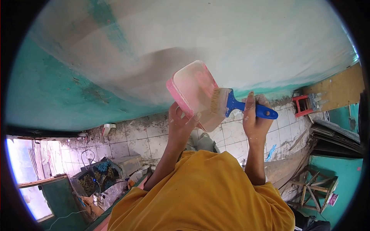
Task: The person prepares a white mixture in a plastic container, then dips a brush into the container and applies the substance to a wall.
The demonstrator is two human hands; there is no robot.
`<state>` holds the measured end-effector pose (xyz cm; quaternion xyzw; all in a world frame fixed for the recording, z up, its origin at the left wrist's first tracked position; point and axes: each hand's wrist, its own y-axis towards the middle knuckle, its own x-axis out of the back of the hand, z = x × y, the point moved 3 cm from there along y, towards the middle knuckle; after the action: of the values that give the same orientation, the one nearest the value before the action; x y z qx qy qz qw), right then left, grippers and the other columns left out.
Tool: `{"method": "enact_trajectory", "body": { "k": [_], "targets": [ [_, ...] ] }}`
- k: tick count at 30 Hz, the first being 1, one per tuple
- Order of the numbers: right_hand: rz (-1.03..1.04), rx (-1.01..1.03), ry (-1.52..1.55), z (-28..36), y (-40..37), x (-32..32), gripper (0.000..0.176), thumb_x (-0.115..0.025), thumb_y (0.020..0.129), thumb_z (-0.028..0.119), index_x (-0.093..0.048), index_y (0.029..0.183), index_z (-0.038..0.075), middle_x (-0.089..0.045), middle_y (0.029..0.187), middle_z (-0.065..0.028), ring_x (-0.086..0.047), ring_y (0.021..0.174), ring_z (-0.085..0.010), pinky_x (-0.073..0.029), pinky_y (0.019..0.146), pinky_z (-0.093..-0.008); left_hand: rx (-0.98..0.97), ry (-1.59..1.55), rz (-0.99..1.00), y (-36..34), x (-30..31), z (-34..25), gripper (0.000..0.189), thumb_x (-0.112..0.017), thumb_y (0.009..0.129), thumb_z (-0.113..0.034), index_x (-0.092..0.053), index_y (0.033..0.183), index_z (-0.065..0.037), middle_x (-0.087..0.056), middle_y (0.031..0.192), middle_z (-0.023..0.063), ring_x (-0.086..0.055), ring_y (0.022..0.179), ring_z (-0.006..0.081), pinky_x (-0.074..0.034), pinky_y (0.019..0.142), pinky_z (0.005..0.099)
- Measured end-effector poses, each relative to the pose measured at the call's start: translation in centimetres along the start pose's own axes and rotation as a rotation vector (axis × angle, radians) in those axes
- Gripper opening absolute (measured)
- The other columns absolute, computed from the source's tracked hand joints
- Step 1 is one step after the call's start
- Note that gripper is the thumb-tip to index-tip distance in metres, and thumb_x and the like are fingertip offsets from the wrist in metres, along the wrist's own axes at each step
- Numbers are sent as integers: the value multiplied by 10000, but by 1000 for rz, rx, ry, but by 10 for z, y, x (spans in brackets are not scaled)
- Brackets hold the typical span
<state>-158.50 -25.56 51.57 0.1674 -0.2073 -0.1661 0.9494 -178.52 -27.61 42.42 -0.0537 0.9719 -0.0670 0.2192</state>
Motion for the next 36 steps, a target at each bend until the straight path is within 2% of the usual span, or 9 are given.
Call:
{"method": "enact_trajectory", "body": {
  "k": [6,12,14,17,20,24,25,31,36],
  "targets": [
    [-93,118,-39,-1,4,5,267,-586,949,153,-617,760,-33,-598,592,-97,-582,517,-131,-427,496,-273,-19,-17,27,1,-3,-5,706,-633,891,-99,-204,1444,-10,-470,1359,150,-520,1217,255,-523,918,428],
    [-183,99,-10,3,11,11,289,-584,961,157,-632,752,-35,-590,581,-70,-557,515,-103,-421,490,-259,-6,46,52,6,1,0,685,-627,898,-134,-220,1434,-9,-452,1374,161,-511,1226,278,-508,935,452],
    [-202,98,-5,2,11,17,298,-588,966,172,-628,757,-36,-592,592,-63,-554,526,-96,-422,493,-254,19,24,50,6,-1,2,715,-659,897,-190,-214,1412,29,-483,1300,174,-534,1176,250,-523,890,386],
    [-277,59,121,-4,13,18,315,-585,980,208,-606,789,-42,-595,629,-62,-555,545,-99,-430,506,-254,150,-96,15,6,-7,0,686,-646,898,-203,-240,1406,16,-502,1278,160,-564,1104,236,-533,842,391],
    [-334,-12,304,-29,15,20,325,-580,990,254,-587,839,-34,-619,726,-96,-560,563,-130,-453,555,-270,150,-149,24,10,-8,4,655,-637,903,-197,-257,1395,8,-519,1256,148,-581,1027,220,-542,792,395],
    [-287,-237,703,-77,13,12,372,-497,1022,309,-603,1159,-20,-642,1052,-141,-593,720,-178,-501,652,-337,149,-142,24,14,-12,0,613,-621,910,-204,-281,1382,-11,-531,1237,134,-578,991,201,-540,769,386],
    [-214,-158,862,-99,11,8,429,-477,1027,325,-535,1313,11,-629,1127,-136,-596,777,-185,-510,696,-359,149,-143,22,14,-15,0,597,-613,911,-202,-289,1377,-19,-533,1232,129,-576,1016,207,-538,765,384],
    [-27,-332,1057,-118,3,1,355,-509,1017,350,-567,1151,26,-626,909,-73,-601,775,-166,-516,696,-320,83,-95,22,17,-30,4,602,-600,910,-208,-279,1384,-22,-522,1247,130,-572,1054,220,-547,799,405],
    [-32,-456,1159,-143,21,12,260,-575,988,309,-564,1096,73,-623,876,-39,-633,776,-158,-540,692,-266,104,-83,-29,19,-61,21,623,-600,909,-209,-255,1394,-24,-501,1281,134,-563,1116,242,-551,844,415]
  ]
}}
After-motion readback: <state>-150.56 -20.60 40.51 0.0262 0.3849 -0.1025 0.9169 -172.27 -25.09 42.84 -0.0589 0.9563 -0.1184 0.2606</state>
